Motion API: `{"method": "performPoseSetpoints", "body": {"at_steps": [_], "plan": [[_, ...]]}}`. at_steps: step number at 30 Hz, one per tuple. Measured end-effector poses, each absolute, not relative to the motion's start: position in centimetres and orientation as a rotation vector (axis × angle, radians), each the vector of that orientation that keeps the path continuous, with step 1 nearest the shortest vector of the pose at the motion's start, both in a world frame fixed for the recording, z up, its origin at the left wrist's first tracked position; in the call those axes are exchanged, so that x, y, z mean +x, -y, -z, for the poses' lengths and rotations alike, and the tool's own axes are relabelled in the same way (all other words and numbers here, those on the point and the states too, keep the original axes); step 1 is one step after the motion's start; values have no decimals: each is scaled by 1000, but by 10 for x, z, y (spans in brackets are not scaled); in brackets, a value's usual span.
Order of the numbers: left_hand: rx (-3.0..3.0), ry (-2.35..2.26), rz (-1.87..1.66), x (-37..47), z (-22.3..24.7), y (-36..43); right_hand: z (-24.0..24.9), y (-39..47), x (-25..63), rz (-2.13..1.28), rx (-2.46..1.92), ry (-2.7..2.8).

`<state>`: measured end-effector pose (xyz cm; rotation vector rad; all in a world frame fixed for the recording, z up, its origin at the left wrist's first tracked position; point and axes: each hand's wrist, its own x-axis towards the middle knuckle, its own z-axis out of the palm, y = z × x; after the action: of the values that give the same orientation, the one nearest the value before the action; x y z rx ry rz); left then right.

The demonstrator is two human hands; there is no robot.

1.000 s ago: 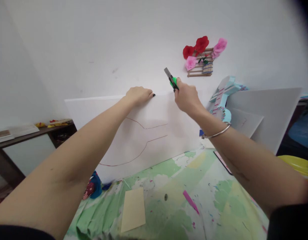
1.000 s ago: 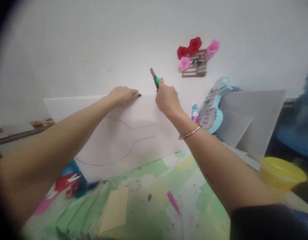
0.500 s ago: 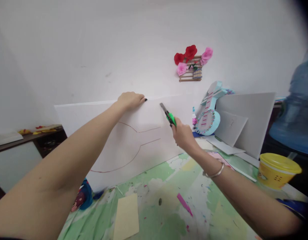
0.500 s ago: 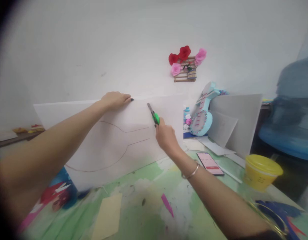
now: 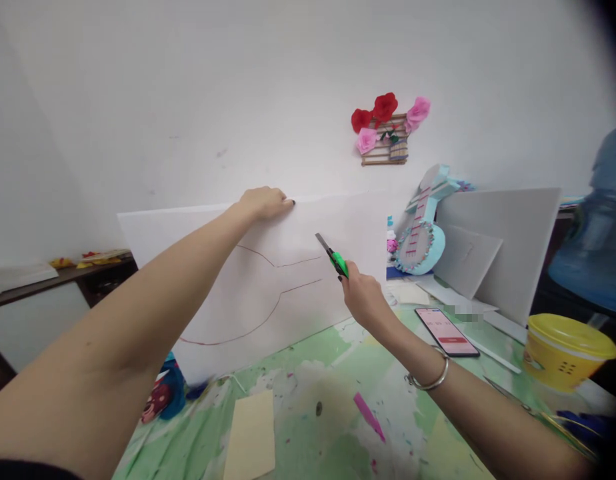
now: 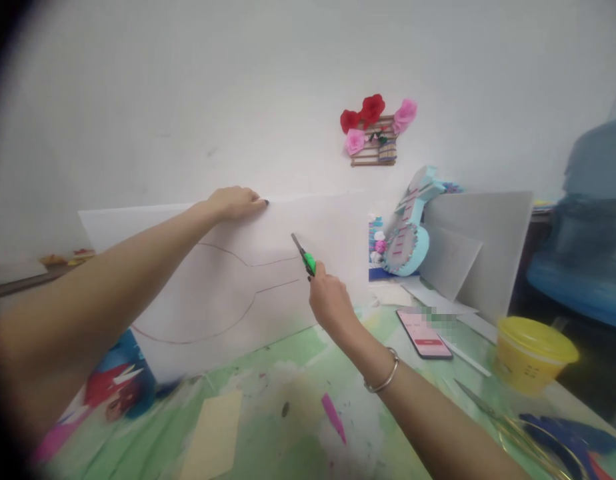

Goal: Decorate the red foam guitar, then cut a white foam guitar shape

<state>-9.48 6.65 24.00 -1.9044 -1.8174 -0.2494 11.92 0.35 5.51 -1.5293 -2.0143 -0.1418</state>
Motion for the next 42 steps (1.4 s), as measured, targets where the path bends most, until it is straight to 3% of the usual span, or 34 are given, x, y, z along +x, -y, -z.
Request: {"method": "performPoseSetpoints", "body": {"at_steps": [6,13,42], "plan": [[-1899,1827,281,-85,-243,-68,-103,-9,115,93,-1393,1959],[-1893,1798,302,-90,-237,-70,-138,-29,110,310,-1294,2095],[-1997,1739,227,-88,-239,-66,-144,-32,93,285,-1351,2067]]}}
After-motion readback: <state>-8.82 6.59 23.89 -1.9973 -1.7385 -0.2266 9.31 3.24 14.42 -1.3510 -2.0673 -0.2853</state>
